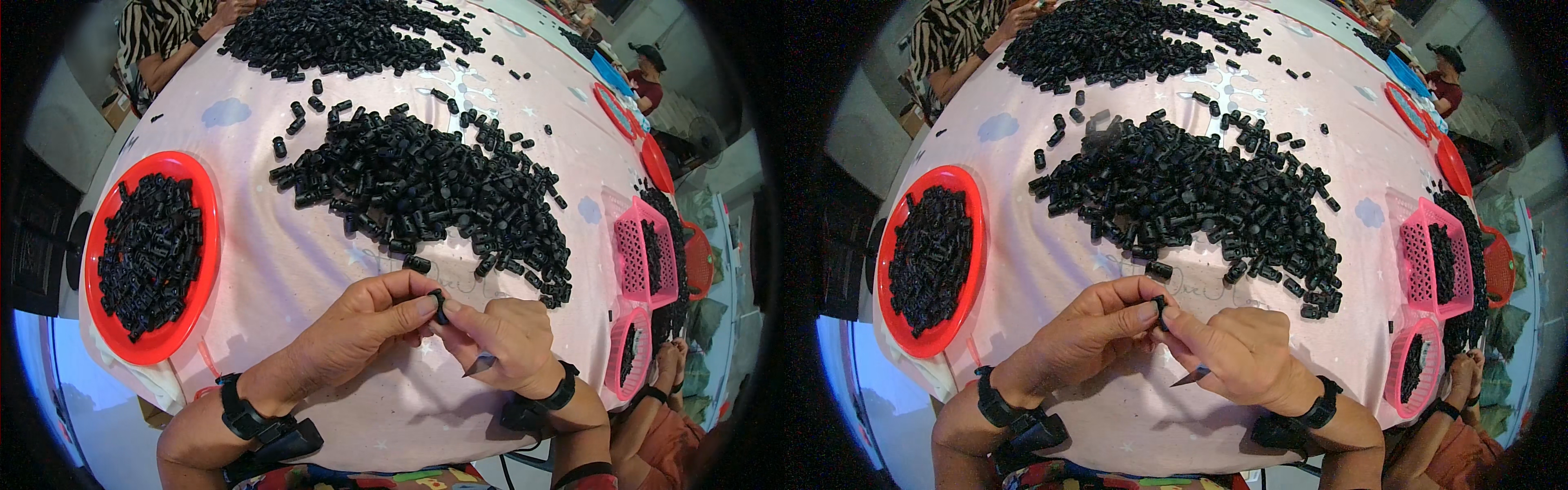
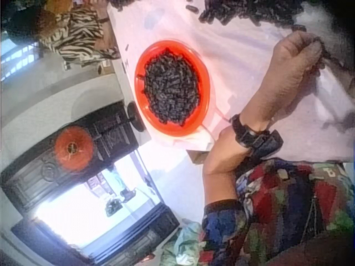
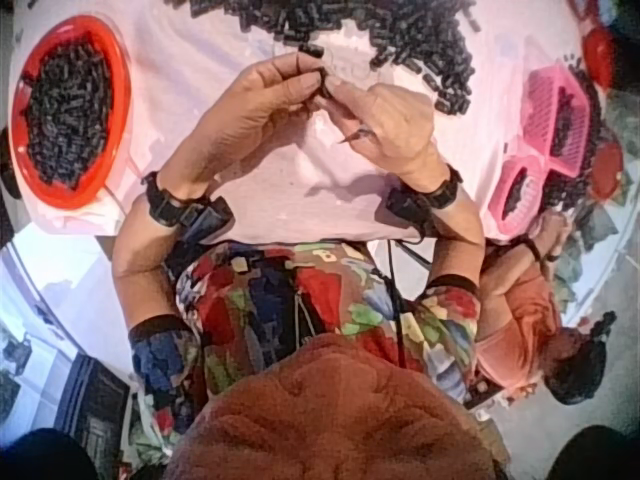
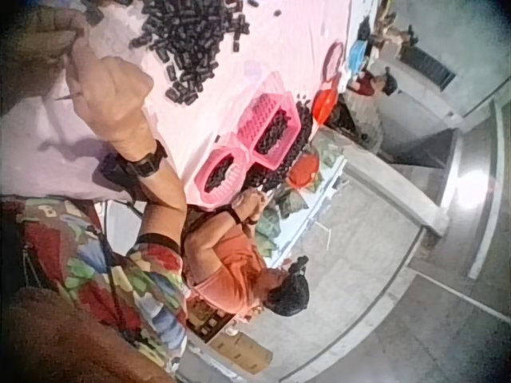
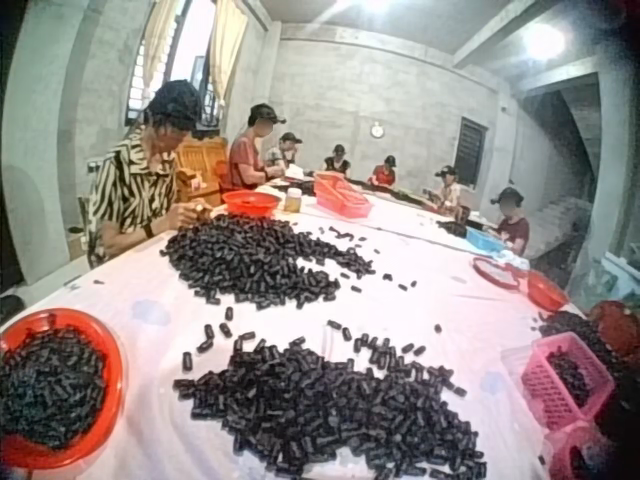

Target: The worker inspects, trims, and cleans excess material from small black molded plastic shoe parts using an adhesive or manual trimming method.

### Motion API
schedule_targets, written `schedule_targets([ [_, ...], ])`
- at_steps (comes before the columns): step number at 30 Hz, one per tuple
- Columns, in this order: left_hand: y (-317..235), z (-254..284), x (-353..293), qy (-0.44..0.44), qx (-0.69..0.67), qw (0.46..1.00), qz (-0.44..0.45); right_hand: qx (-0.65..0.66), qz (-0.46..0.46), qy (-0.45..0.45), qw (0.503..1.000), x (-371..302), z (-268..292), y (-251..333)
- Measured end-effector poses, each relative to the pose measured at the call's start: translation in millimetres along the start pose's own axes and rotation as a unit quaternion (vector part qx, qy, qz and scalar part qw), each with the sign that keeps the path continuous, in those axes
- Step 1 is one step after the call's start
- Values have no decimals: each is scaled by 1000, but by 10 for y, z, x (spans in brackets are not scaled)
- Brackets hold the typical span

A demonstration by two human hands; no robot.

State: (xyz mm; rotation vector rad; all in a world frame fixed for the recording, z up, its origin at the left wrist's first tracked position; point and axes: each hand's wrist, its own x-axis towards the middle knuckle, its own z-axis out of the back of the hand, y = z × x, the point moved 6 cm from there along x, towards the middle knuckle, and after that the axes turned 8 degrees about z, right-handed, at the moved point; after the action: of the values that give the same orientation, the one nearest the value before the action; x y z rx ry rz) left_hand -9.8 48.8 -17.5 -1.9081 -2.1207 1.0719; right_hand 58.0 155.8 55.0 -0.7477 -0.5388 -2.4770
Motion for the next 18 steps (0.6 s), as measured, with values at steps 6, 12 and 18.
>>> schedule_targets([
  [6, 29, 0, 0, 8, -22, 1000, 11, -23, 14, 10, 1000, -27, -8, 13],
  [12, 40, -12, -3, 30, -21, 999, 12, -30, 20, 34, 999, 14, 3, 32],
  [18, 18, -38, -10, 43, -18, 999, 12, 86, -84, 9, 993, 13, -37, -55],
])
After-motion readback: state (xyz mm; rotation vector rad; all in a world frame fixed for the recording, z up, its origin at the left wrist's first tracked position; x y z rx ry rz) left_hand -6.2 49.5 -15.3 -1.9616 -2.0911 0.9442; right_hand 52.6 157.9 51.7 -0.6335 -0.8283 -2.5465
